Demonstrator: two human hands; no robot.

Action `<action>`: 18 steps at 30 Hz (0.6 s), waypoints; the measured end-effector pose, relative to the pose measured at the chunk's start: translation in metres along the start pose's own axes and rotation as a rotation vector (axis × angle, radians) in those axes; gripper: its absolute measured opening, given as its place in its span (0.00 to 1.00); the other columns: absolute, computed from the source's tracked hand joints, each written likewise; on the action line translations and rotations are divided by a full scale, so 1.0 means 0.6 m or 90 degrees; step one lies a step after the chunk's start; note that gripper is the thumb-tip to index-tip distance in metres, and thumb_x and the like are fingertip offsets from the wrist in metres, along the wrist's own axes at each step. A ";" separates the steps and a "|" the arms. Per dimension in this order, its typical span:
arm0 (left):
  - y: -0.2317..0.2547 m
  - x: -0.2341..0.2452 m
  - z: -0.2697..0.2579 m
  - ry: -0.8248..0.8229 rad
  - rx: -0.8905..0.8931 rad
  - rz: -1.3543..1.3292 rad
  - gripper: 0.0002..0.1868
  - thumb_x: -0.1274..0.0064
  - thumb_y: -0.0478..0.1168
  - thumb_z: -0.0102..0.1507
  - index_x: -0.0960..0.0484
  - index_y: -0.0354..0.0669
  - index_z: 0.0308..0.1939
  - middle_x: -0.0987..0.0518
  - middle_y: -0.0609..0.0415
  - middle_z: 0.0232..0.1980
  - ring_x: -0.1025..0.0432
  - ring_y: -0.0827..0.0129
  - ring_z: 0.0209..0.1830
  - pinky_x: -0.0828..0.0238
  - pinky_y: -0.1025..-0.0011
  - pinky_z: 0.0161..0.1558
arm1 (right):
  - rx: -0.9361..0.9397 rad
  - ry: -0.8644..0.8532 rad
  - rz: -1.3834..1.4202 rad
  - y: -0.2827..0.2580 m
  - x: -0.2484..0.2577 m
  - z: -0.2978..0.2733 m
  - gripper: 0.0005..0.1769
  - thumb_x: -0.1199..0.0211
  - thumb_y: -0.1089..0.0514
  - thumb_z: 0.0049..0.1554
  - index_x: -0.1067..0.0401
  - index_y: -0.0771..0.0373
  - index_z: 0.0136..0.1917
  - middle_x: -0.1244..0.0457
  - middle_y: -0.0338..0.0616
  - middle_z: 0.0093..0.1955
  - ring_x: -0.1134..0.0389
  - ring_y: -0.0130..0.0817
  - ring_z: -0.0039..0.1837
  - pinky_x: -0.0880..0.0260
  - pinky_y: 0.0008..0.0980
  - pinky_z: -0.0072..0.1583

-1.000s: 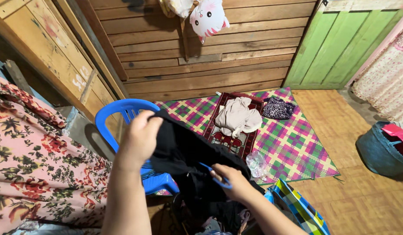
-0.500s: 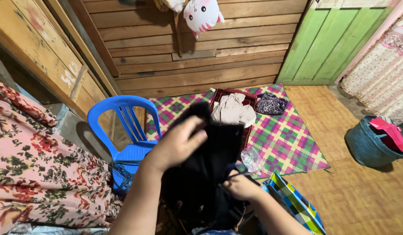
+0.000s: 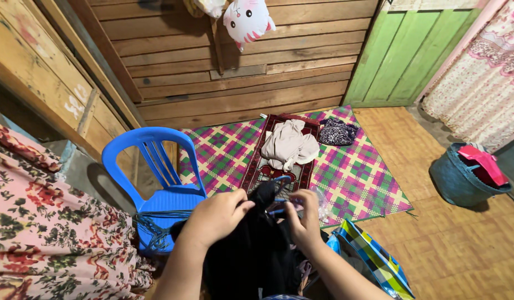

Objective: The person sorts through a pile of clothes in a laundry basket, selects items, places them on hangers, and hangs them on a wall-mounted rack. The person handles various garments including a floral dress and black pants.

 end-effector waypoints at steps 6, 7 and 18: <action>0.023 0.063 -0.024 0.114 -0.032 0.066 0.16 0.50 0.55 0.65 0.22 0.47 0.38 0.18 0.47 0.33 0.24 0.46 0.36 0.28 0.52 0.35 | 0.056 -0.133 0.098 0.028 -0.033 -0.035 0.39 0.27 0.55 0.47 0.40 0.69 0.66 0.45 0.56 0.64 0.44 0.49 0.68 0.45 0.43 0.69; 0.025 0.070 -0.027 0.124 -0.042 0.071 0.16 0.50 0.55 0.65 0.22 0.47 0.38 0.18 0.47 0.33 0.24 0.46 0.35 0.28 0.52 0.34 | 0.062 -0.173 0.084 0.036 -0.049 -0.042 0.46 0.23 0.54 0.43 0.42 0.72 0.68 0.46 0.59 0.66 0.46 0.52 0.69 0.48 0.45 0.68; -0.040 0.093 -0.065 0.181 0.090 0.040 0.16 0.44 0.57 0.60 0.19 0.50 0.38 0.18 0.46 0.31 0.23 0.46 0.34 0.27 0.53 0.34 | -0.369 -0.220 0.717 0.197 -0.067 -0.043 0.18 0.44 0.61 0.63 0.31 0.66 0.66 0.35 0.42 0.60 0.36 0.34 0.62 0.38 0.35 0.63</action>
Point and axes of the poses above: each hand's wrist, its own z-axis towards the middle knuckle, its own x-axis out of the back of the hand, y = z × x, the point moved 3 cm from there along z, towards the middle knuckle
